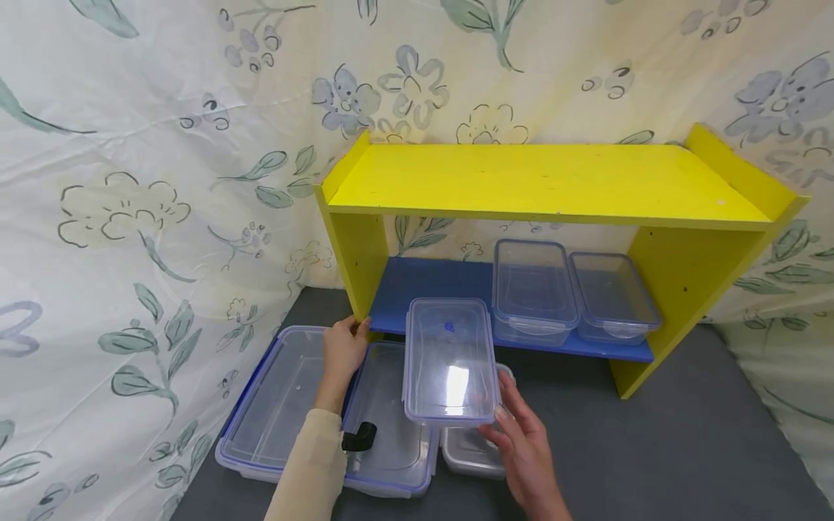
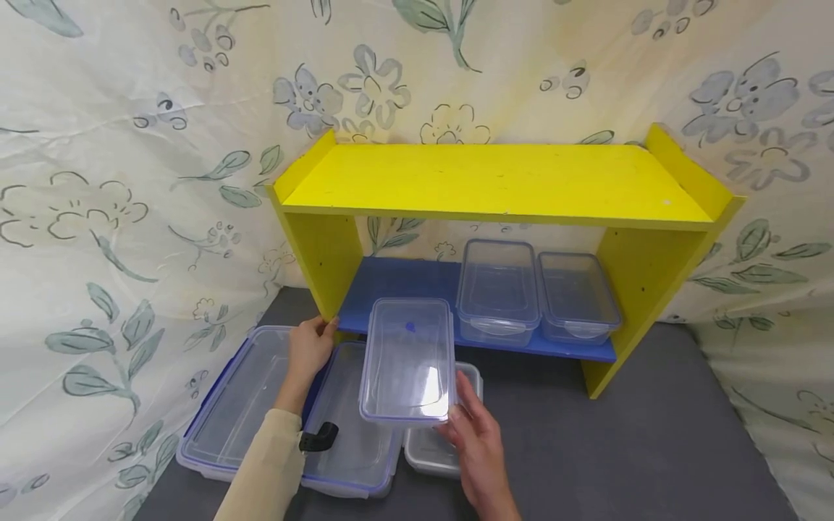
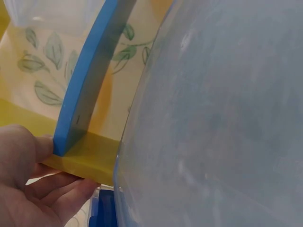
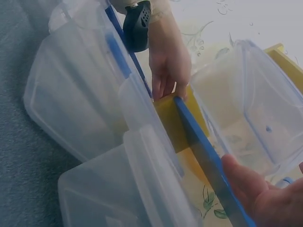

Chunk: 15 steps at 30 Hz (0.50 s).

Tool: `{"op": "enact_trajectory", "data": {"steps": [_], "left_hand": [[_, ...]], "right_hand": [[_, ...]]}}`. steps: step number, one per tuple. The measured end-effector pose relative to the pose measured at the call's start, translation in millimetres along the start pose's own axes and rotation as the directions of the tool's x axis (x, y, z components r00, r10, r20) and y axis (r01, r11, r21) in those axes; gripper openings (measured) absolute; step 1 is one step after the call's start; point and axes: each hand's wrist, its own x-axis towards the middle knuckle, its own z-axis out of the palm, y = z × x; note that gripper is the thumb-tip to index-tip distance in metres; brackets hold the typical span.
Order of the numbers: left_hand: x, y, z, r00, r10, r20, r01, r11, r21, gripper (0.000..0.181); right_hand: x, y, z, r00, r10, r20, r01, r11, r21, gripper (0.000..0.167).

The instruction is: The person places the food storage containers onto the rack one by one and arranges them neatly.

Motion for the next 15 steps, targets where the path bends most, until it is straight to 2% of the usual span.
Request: {"op": "enact_trajectory", "data": {"steps": [8, 15], "left_hand": [[0.1, -0.1, 0.9, 1.000, 0.005, -0.006, -0.005, 1.000, 0.011, 0.025], [0.6, -0.6, 0.8, 1.000, 0.008, -0.006, -0.007, 1.000, 0.013, 0.025]], "right_hand": [[12.7, -1, 9, 0.995, 0.021, -0.094, -0.024, 0.999, -0.037, 0.051], [27.4, -3, 19, 0.983, 0.074, -0.167, -0.076, 0.997, -0.009, 0.053]]}}
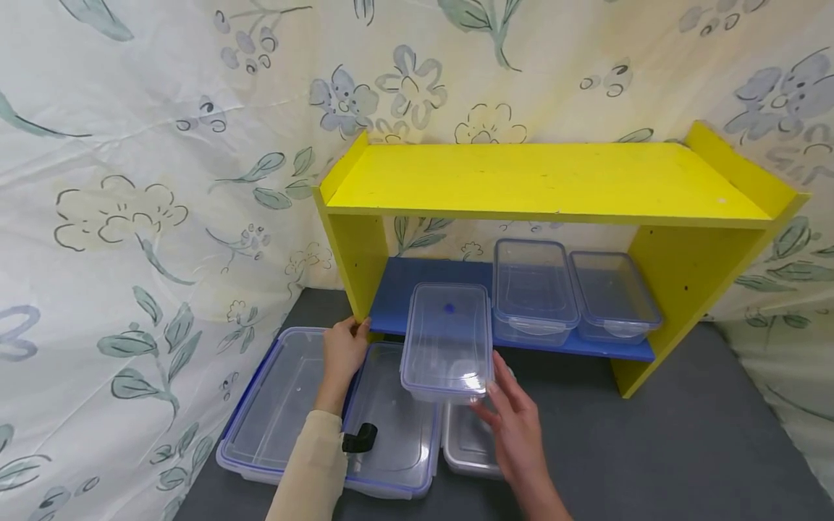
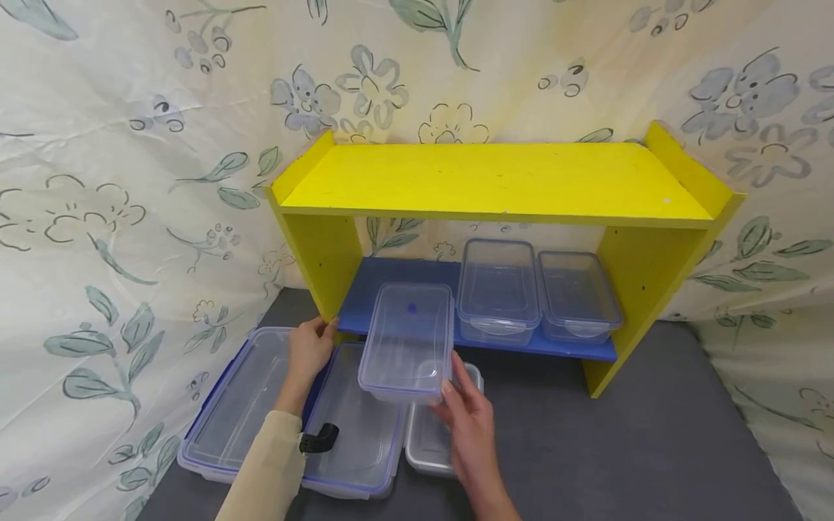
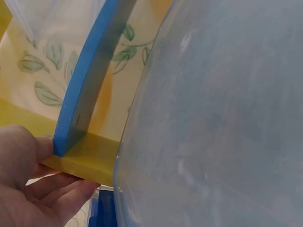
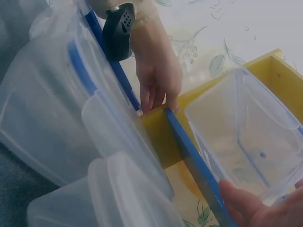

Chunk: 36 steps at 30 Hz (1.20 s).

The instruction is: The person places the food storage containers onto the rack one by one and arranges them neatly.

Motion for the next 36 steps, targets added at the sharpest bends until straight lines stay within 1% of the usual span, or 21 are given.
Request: {"op": "enact_trajectory", "data": {"steps": [4, 8, 13, 15, 22, 28, 30, 33, 36], "left_hand": [[0.6, -0.5, 0.9, 1.000, 0.009, -0.009, -0.009, 1.000, 0.008, 0.025], [0.5, -1.1, 1.6, 1.000, 0.014, -0.010, -0.014, 1.000, 0.007, 0.026], [0.3, -2.2, 2.7, 1.000, 0.011, -0.011, -0.011, 1.000, 0.003, 0.025], [0.4, -2.5, 3.0, 1.000, 0.011, -0.013, -0.011, 1.000, -0.002, 0.025], [2.2, -2.9, 3.9, 1.000, 0.009, -0.012, -0.008, 1.000, 0.014, 0.026], [3.4, -2.1, 5.3, 1.000, 0.013, -0.012, -0.013, 1.000, 0.012, 0.027], [3.2, -2.6, 5.8, 1.000, 0.018, -0.014, -0.018, 1.000, 0.007, 0.027], [1.9, -3.2, 5.8, 0.999, 0.021, -0.025, -0.021, 1.000, -0.002, 0.026], [0.6, -2.7, 6.3, 0.999, 0.031, -0.025, -0.031, 0.999, -0.005, 0.025]], "right_hand": [[7.2, -1, 5, 0.999, 0.025, -0.021, -0.025, 1.000, -0.004, 0.053], [11.1, -1, 8, 1.000, 0.027, -0.014, -0.027, 1.000, -0.015, 0.056], [14.5, -1, 11, 0.998, 0.038, -0.044, -0.043, 0.993, -0.106, 0.074], [17.9, 0, 12, 0.997, 0.043, -0.062, -0.051, 0.989, -0.139, 0.078], [30.3, 2, 14, 0.997, 0.022, -0.081, -0.036, 0.983, -0.180, 0.075], [38.8, 5, 14, 0.995, -0.019, -0.100, -0.002, 0.979, -0.203, 0.073], [41.0, 6, 15, 0.995, -0.030, -0.096, 0.009, 0.977, -0.211, 0.074], [44.7, 7, 15, 0.996, -0.034, -0.085, 0.013, 0.972, -0.233, 0.073], [46.8, 8, 15, 0.993, -0.045, -0.109, 0.013, 0.962, -0.274, 0.073]]}}
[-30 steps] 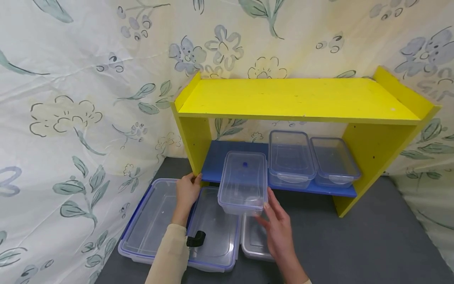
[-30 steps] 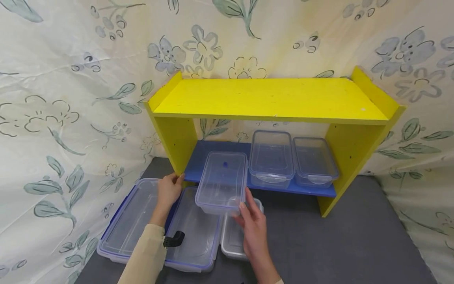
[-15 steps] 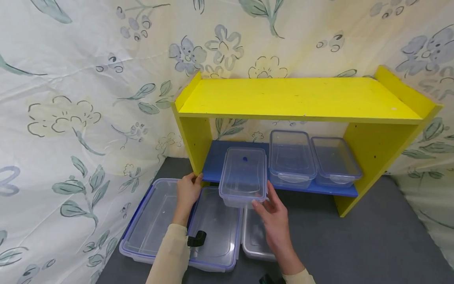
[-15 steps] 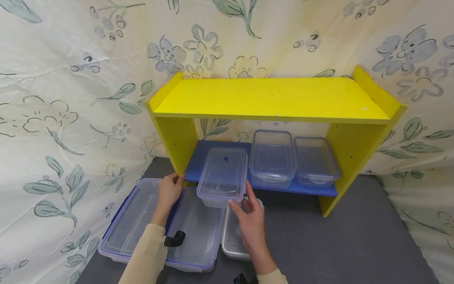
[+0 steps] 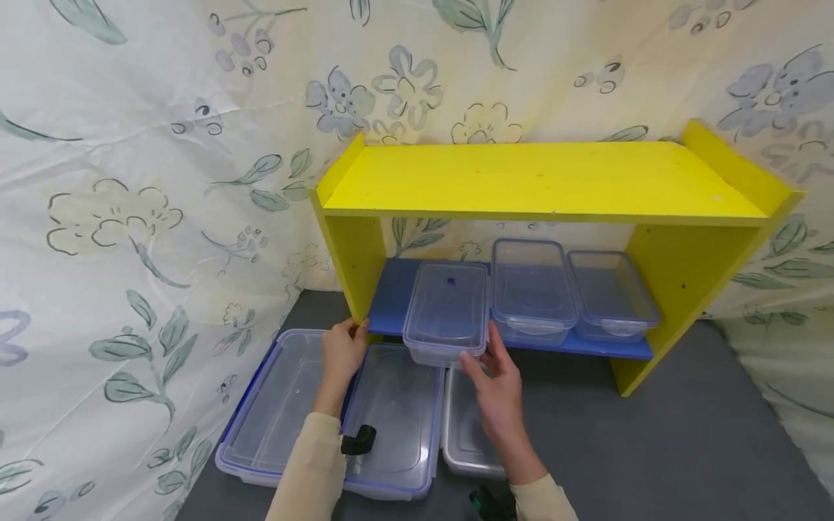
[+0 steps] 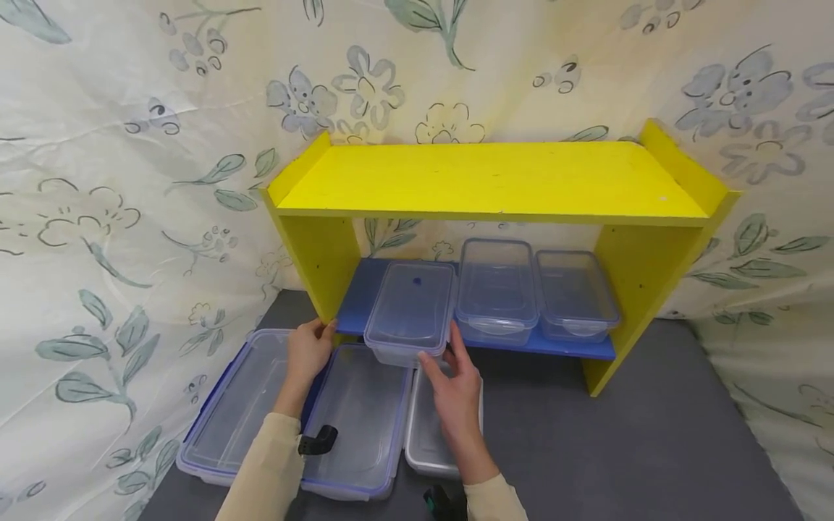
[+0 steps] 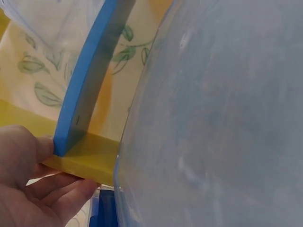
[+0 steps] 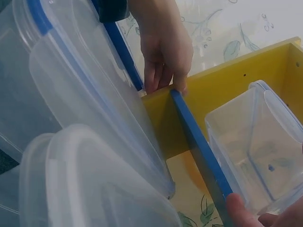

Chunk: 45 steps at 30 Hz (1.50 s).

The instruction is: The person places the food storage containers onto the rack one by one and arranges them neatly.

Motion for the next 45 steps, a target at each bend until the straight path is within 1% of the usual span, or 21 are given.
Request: {"op": "enact_trajectory", "data": {"steps": [2, 4, 5, 6, 7, 8, 9, 12, 13, 14, 15, 16, 17, 19, 21, 26, 28, 31, 35, 41, 45], "left_hand": [[-0.2, 0.5, -0.4, 1.000, 0.004, 0.000, -0.004, 1.000, -0.005, 0.025], [-0.1, -0.5, -0.1, 1.000, 0.006, 0.001, -0.006, 1.000, -0.006, 0.024], [-0.2, -0.8, -0.3, 1.000, 0.005, -0.001, -0.005, 1.000, -0.008, 0.025], [-0.3, -1.2, -0.7, 1.000, 0.003, -0.004, -0.003, 1.000, -0.014, 0.024], [-0.7, -1.5, -1.0, 1.000, 0.001, -0.005, -0.001, 1.000, -0.015, 0.025], [-1.2, -1.8, -1.2, 1.000, -0.005, -0.002, 0.005, 1.000, -0.013, 0.025], [-1.7, -1.8, -1.6, 1.000, -0.005, 0.002, 0.005, 1.000, -0.011, 0.025], [-2.9, -1.1, -2.8, 1.000, -0.008, 0.013, 0.008, 1.000, -0.005, 0.026], [-3.1, -1.1, -2.9, 1.000, -0.011, 0.015, 0.011, 1.000, -0.002, 0.026], [-3.2, -1.1, -3.1, 1.000, -0.014, 0.016, 0.014, 1.000, -0.003, 0.026], [-3.1, -1.0, -3.3, 1.000, -0.016, 0.015, 0.016, 1.000, -0.001, 0.026], [-3.0, -0.8, -3.5, 1.000, -0.017, 0.014, 0.017, 1.000, -0.002, 0.026], [-2.8, -0.6, -3.7, 1.000, -0.019, 0.013, 0.020, 1.000, -0.003, 0.025], [-2.6, 0.1, -4.1, 1.000, -0.023, 0.015, 0.023, 1.000, -0.006, 0.025], [-1.9, 0.9, -4.2, 1.000, -0.021, 0.016, 0.021, 1.000, -0.004, 0.025], [-0.7, 1.5, -3.1, 1.000, -0.018, 0.017, 0.018, 1.000, -0.005, 0.025], [-0.5, 1.3, -2.7, 1.000, -0.020, 0.014, 0.020, 1.000, -0.006, 0.025], [-0.2, 1.4, -3.0, 1.000, -0.016, 0.002, 0.016, 1.000, 0.001, 0.025], [-0.5, 1.7, -3.5, 1.000, -0.021, 0.006, 0.021, 1.000, 0.008, 0.026], [-0.5, 1.0, -3.0, 1.000, -0.027, 0.009, 0.027, 1.000, 0.013, 0.027], [-0.3, 1.4, -2.6, 1.000, -0.019, -0.005, 0.019, 1.000, 0.016, 0.026]], "right_hand": [[-1.4, 1, 1, 0.999, -0.026, -0.034, 0.024, 0.998, -0.053, 0.075], [-4.8, 3, 2, 0.991, -0.106, -0.084, 0.094, 0.987, -0.134, 0.078], [-7.5, 4, 2, 0.980, -0.168, -0.109, 0.145, 0.971, -0.192, 0.079], [-10.3, 5, 2, 0.958, -0.254, -0.132, 0.215, 0.943, -0.256, 0.079], [-13.3, 6, 3, 0.925, -0.349, -0.149, 0.288, 0.902, -0.322, 0.078], [-15.8, 7, 3, 0.879, -0.452, -0.154, 0.366, 0.845, -0.389, 0.075], [-18.0, 7, 3, 0.818, -0.556, -0.148, 0.443, 0.773, -0.454, 0.070], [-22.3, 7, 2, 0.615, -0.787, -0.035, 0.616, 0.508, -0.602, 0.054], [-23.2, 6, 3, 0.564, -0.825, 0.028, 0.652, 0.424, -0.629, 0.050], [-23.5, 6, 3, 0.519, -0.849, 0.095, 0.677, 0.341, -0.653, 0.047], [-23.8, 6, 4, 0.489, -0.857, 0.160, 0.692, 0.270, -0.670, 0.046], [-23.9, 6, 5, 0.469, -0.856, 0.219, 0.703, 0.212, -0.679, 0.045], [-24.0, 7, 6, 0.457, -0.848, 0.268, 0.711, 0.167, -0.683, 0.045], [-23.2, 8, 7, 0.450, -0.828, 0.335, 0.713, 0.107, -0.693, 0.046], [-22.0, 9, 8, 0.472, -0.799, 0.373, 0.704, 0.086, -0.705, 0.046], [-17.7, 8, 7, 0.544, -0.730, 0.414, 0.663, 0.070, -0.746, 0.053], [-15.5, 7, 8, 0.558, -0.716, 0.419, 0.649, 0.062, -0.758, 0.057], [-11.7, 6, 11, 0.565, -0.712, 0.417, 0.633, 0.050, -0.773, 0.058], [-5.8, 6, 16, 0.560, -0.723, 0.404, 0.613, 0.035, -0.789, 0.059], [1.0, 3, 22, 0.604, -0.686, 0.405, 0.569, 0.016, -0.822, 0.063], [8.8, 1, 25, 0.613, -0.683, 0.396, 0.559, 0.020, -0.829, 0.067]]}}
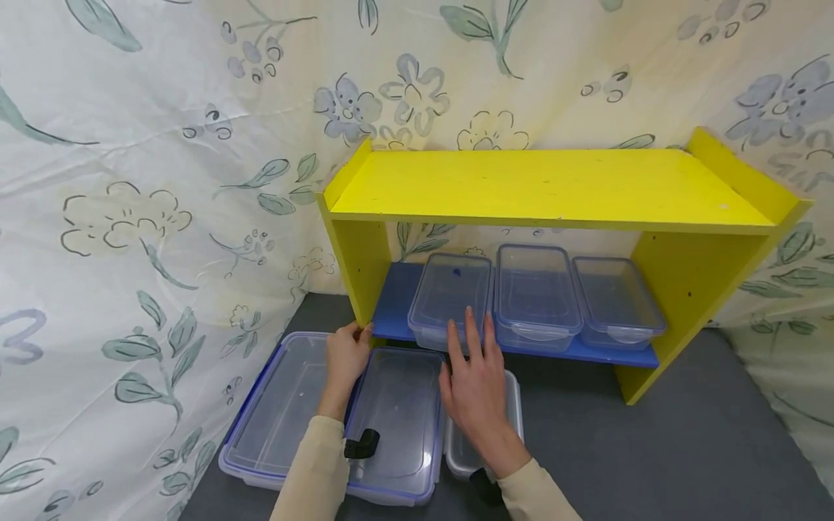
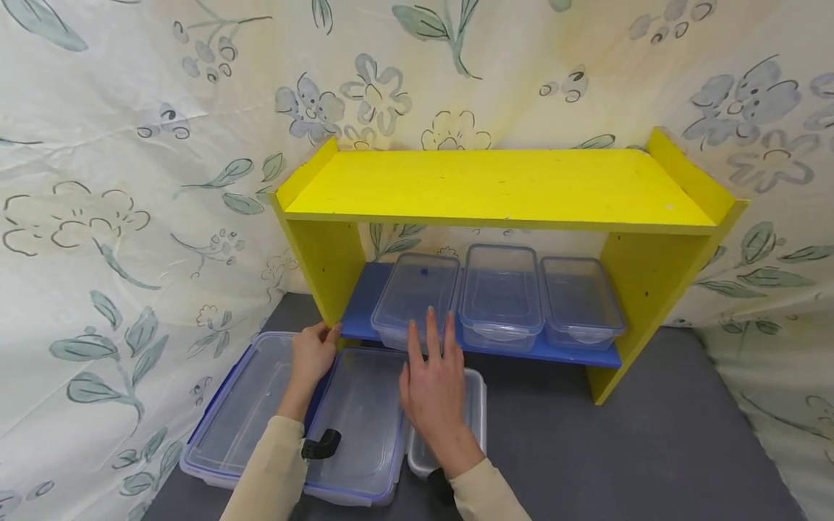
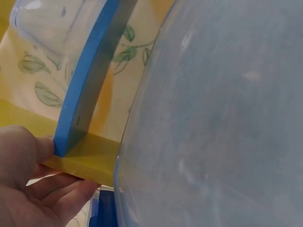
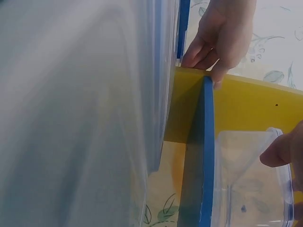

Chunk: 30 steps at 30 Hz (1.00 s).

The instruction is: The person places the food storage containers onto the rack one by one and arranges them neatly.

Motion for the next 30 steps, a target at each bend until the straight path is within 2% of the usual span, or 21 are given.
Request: {"op": "enact_trajectory", "data": {"steps": [12, 22, 30], "left_hand": [[0.5, 3.5, -2.9, 1.000, -0.008, 0.012, 0.008, 1.000, -0.017, 0.027], [0.0, 1.1, -3.2, 1.000, -0.020, 0.014, 0.021, 0.999, -0.026, 0.028], [-0.4, 1.3, -1.1, 1.000, -0.019, 0.016, 0.019, 1.000, -0.002, 0.025]], "right_hand": [[13.2, 5, 8, 0.999, 0.038, 0.031, -0.038, 0.999, 0.005, 0.071], [18.8, 9, 11, 0.997, 0.062, 0.048, -0.063, 0.998, 0.018, 0.067], [19.7, 12, 10, 0.995, 0.084, 0.058, -0.085, 0.996, 0.009, 0.072]]}}
